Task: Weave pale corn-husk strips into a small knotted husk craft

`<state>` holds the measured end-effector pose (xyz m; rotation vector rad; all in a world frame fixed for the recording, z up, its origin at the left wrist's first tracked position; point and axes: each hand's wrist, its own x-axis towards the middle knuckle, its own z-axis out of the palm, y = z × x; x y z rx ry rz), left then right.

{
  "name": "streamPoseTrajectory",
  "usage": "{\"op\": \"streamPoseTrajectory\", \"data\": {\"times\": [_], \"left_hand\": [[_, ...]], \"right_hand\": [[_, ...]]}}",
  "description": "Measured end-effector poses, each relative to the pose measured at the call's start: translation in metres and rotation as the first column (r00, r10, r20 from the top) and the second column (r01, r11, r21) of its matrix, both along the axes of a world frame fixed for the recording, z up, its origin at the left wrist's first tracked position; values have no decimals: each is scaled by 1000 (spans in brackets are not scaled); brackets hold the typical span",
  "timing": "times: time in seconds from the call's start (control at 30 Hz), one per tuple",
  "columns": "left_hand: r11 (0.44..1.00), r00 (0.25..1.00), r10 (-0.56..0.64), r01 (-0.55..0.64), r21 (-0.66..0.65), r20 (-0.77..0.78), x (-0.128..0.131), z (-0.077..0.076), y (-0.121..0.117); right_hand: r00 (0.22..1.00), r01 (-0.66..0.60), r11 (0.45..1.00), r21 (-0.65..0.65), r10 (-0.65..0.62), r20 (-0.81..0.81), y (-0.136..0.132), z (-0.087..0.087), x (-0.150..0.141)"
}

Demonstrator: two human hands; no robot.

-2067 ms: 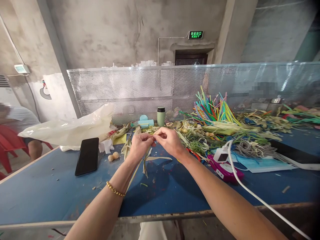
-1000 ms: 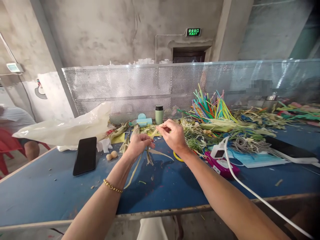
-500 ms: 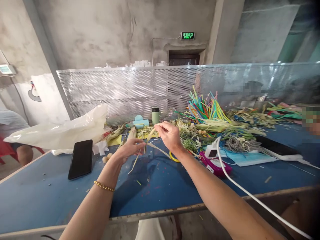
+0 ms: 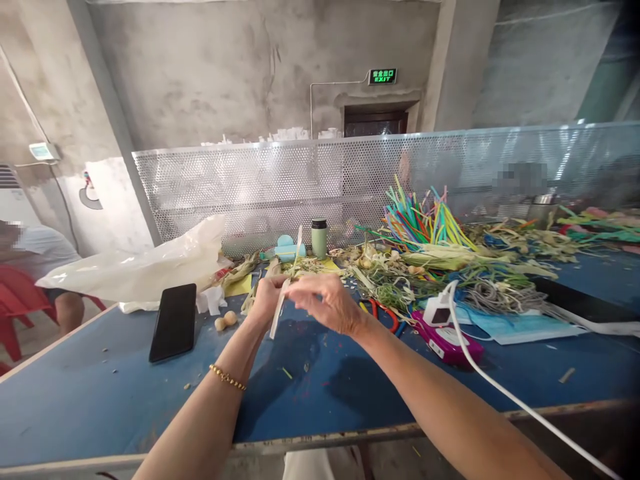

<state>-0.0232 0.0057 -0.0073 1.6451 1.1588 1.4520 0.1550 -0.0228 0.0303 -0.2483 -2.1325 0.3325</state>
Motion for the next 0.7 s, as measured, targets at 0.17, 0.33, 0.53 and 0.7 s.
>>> {"op": "streamPoseTrajectory", "data": {"times": [0.17,0.33,0.53,0.7], "left_hand": [[1000,999,-2,1,9,39,9,1,-4],[995,992,-2,14,95,-128,18,-2,-10],[987,978,-44,74,144,-202,20,11,-23],[1000,998,-29,30,6,-55,15,19,-27]], "right_hand": [[857,382,889,-254,-443,-262,41,-2,19],[944,218,864,-453,-304,-125,52,-6,18],[968,117,823,-556,-219,-121,41,-3,13],[972,123,822,-557,-213,-100,40,-1,15]]}}
